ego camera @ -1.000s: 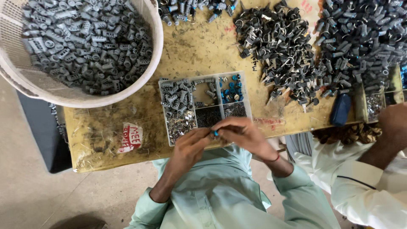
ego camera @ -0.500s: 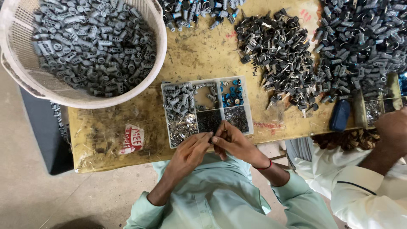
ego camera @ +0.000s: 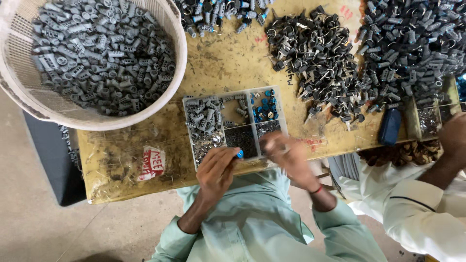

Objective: The person repeatedly picks small cylindrical components and metal pins from a compartmentalized tray, inserts the pins into the components, and places the assembled units into a pile on the table. The process is continuous and repetitive throughout the clip.

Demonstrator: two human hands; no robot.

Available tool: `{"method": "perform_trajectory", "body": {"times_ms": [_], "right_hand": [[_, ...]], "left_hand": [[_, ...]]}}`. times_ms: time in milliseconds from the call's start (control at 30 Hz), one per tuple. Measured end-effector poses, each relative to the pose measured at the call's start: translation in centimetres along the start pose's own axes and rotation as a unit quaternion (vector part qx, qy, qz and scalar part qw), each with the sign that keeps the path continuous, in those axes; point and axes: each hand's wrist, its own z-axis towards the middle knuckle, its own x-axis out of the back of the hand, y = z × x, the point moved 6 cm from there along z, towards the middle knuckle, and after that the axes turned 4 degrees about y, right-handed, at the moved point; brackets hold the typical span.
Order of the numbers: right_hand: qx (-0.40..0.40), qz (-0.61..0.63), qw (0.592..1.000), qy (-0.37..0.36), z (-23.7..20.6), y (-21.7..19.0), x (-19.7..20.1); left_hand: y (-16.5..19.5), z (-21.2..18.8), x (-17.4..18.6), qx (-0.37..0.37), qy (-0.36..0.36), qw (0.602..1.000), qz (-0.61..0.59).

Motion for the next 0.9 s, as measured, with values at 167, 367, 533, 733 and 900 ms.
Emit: {"method": "perform_trajectory", "body": {"times_ms": [167,367,533,733,900], "right_hand": [[-0.133,-0.371,0.915,0.088,3.1,7.1,6.3],[-0.107,-0.303,0.945,0.055,2.1,8.1,6.1],[-0.121,-0.297,0.943,0.088,0.6,7.4,7.9],[-0.069,-0.352,0.933,0.037,0.4,6.6,8.8],[-0.026,-0.335,0.942,-0.006,0.2,6.3,9.8]], "left_hand": [[-1.2,0.2,0.3,0.013,-0.012,1.000,-0.019],[-1.6,0.2,0.5,0.038,-0.020,0.998,-0.042],[-1.6,0.5,0.8,0.057,-0.025,0.997,-0.049],[-1.2,1.0,0.8,0.095,-0.050,0.989,-0.101],[-1.4,0.9,0.8,0.116,-0.052,0.984,-0.123]]}}
